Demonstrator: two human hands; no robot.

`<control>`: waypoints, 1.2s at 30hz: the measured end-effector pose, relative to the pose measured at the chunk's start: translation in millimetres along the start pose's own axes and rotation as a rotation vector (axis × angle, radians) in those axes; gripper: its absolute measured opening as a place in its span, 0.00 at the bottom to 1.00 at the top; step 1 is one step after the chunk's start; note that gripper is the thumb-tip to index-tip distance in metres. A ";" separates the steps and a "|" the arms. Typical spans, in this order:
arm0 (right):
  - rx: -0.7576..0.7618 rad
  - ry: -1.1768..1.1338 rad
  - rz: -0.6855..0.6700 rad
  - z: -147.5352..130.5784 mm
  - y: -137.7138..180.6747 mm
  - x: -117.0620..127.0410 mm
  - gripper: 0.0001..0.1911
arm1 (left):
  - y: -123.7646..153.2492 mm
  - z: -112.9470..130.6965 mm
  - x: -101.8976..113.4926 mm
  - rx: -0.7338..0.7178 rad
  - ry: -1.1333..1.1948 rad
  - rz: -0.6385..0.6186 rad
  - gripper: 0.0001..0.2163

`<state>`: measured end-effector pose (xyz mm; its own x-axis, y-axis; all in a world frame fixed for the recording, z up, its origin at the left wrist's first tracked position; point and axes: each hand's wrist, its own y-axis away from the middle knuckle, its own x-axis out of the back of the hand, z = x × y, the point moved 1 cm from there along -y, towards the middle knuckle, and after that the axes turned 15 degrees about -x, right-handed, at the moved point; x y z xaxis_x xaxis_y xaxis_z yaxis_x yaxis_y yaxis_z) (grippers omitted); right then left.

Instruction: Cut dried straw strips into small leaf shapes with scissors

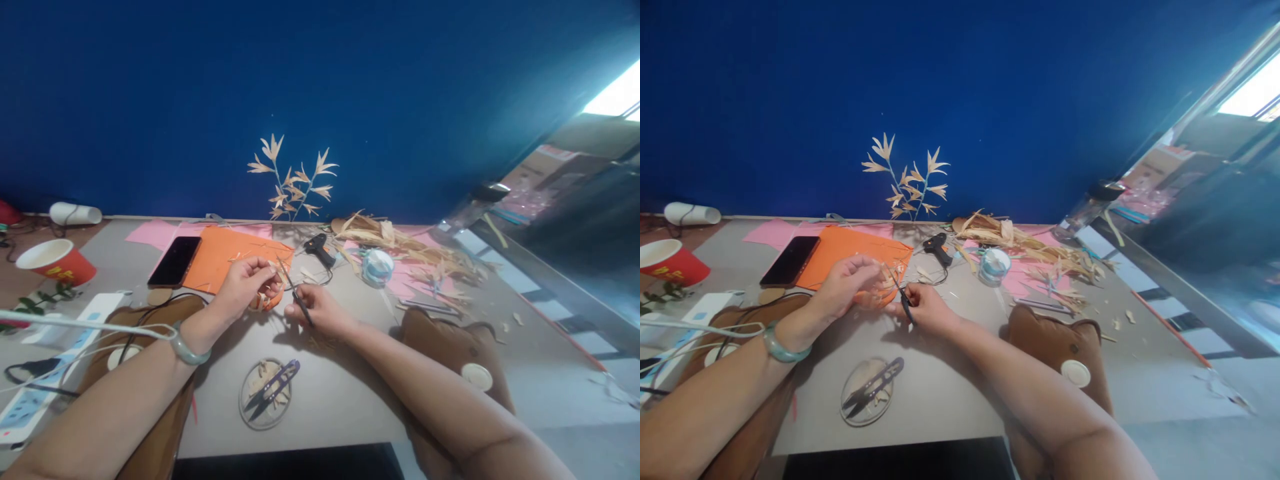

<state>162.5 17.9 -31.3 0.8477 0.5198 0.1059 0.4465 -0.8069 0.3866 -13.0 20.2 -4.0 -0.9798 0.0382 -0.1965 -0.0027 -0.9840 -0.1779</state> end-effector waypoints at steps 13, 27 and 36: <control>-0.029 0.040 0.008 -2.0 1.0 3.2 0.26 | 0.2 0.3 1.1 0.013 -0.086 -0.066 0.11; 0.108 -0.163 0.234 -1.0 -0.5 2.6 0.22 | 5.7 -2.9 -4.6 0.016 -0.072 -0.154 0.11; 0.135 -0.340 0.189 1.2 -3.3 4.1 0.17 | 8.7 -4.5 -8.0 -0.012 -0.101 -0.241 0.09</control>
<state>164.9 22.4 -33.2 0.9546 0.2551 -0.1538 0.2884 -0.9206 0.2633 -4.3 12.1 -8.3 -0.9660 0.2536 -0.0501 -0.2370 -0.9464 -0.2195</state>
